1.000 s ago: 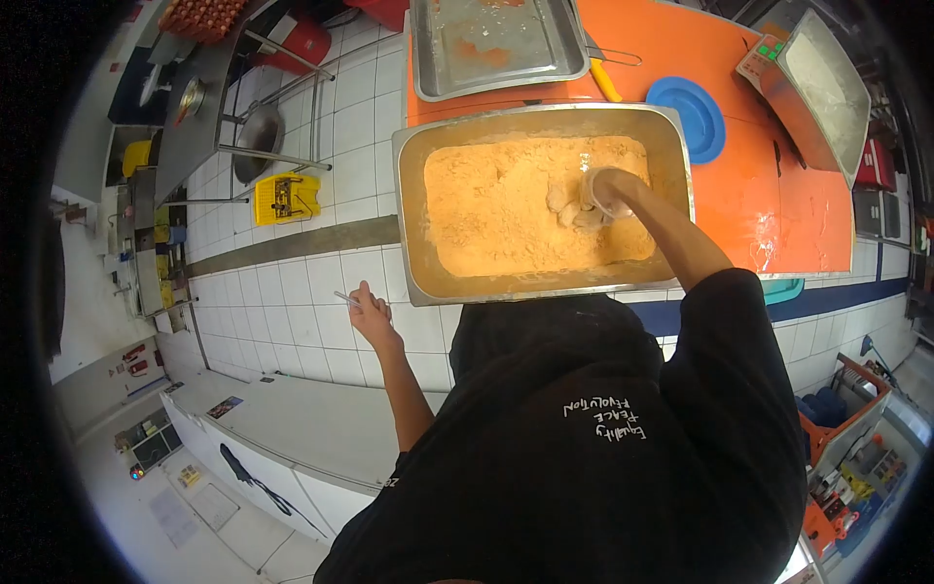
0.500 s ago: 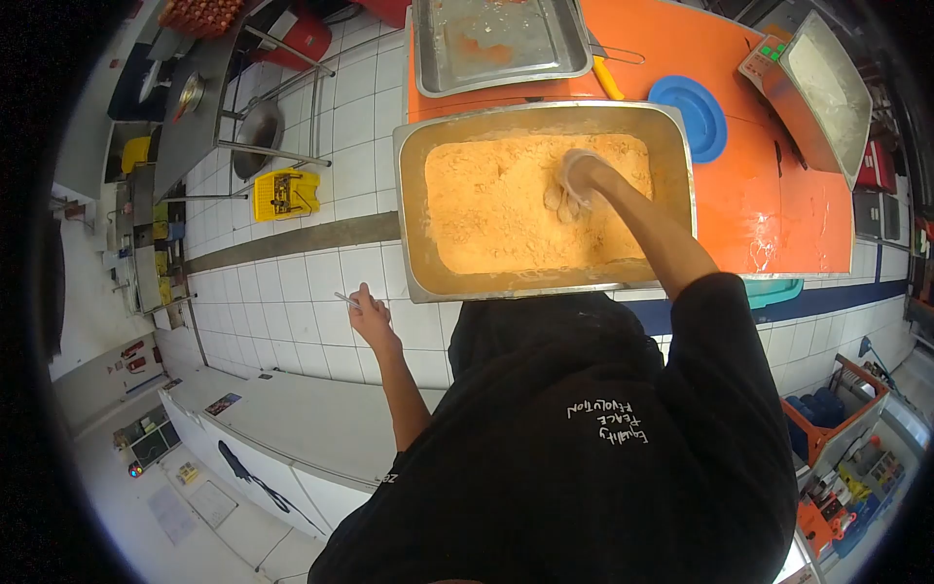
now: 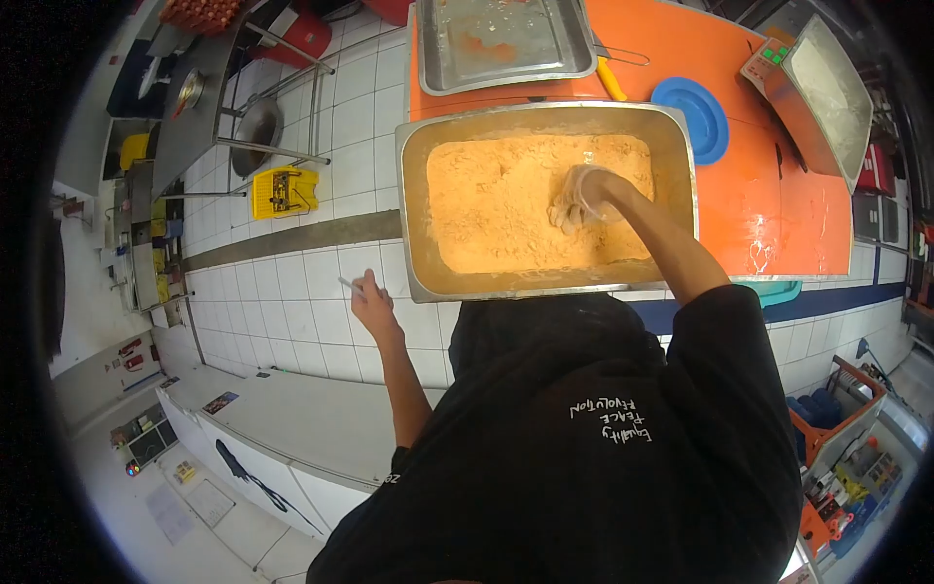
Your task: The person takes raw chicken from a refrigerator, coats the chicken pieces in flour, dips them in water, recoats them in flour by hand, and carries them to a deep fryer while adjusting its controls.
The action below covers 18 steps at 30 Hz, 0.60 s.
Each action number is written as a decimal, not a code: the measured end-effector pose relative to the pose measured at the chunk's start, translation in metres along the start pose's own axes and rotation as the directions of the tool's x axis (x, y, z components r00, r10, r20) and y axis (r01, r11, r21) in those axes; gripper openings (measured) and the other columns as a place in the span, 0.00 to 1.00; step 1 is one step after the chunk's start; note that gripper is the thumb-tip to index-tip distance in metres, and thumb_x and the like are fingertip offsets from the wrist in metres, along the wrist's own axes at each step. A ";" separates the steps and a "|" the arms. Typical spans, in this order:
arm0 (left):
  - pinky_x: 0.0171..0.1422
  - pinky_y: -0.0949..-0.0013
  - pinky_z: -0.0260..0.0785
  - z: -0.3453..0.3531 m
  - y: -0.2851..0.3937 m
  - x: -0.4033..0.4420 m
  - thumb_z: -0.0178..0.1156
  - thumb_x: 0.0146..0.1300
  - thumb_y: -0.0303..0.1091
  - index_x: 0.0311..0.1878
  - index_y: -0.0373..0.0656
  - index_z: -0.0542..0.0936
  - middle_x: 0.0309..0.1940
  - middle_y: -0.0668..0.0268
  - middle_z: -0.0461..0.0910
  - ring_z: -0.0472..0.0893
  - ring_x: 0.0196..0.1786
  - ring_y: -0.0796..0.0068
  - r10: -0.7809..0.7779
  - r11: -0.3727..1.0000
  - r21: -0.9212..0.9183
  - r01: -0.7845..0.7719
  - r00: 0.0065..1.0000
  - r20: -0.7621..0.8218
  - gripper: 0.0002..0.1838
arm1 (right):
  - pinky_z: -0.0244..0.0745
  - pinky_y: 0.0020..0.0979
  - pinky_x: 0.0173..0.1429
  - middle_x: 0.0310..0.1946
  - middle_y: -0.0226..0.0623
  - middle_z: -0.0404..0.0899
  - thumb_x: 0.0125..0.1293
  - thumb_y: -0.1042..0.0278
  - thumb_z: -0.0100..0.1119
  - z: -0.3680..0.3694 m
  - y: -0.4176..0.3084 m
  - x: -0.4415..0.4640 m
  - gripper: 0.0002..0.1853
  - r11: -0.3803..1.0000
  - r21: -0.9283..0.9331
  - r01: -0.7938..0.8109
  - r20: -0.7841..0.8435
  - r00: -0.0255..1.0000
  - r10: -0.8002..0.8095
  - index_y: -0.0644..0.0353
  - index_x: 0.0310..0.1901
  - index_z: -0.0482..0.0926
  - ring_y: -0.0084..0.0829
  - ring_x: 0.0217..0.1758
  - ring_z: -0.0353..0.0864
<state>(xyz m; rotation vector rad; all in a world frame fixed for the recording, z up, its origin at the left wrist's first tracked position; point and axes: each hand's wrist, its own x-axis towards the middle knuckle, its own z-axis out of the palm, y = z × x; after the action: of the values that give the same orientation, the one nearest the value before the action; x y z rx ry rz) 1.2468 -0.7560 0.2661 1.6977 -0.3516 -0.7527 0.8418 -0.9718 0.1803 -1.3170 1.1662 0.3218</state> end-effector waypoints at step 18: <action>0.38 0.68 0.64 0.263 0.130 0.112 0.66 0.68 0.48 0.37 0.37 0.80 0.25 0.70 0.73 0.69 0.30 0.78 0.309 0.815 0.303 -0.494 0.813 0.494 0.20 | 0.77 0.37 0.37 0.30 0.44 0.82 0.63 0.67 0.66 0.050 0.009 -0.050 0.07 0.959 0.127 0.255 -0.359 0.912 -0.195 0.60 0.36 0.81 0.33 0.33 0.82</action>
<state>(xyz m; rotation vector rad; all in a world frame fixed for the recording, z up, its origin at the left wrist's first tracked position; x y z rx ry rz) 1.1811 -1.0565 0.3293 1.7463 -1.2331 -0.7448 0.8366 -0.9061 0.2066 -1.3728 1.2822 -0.1850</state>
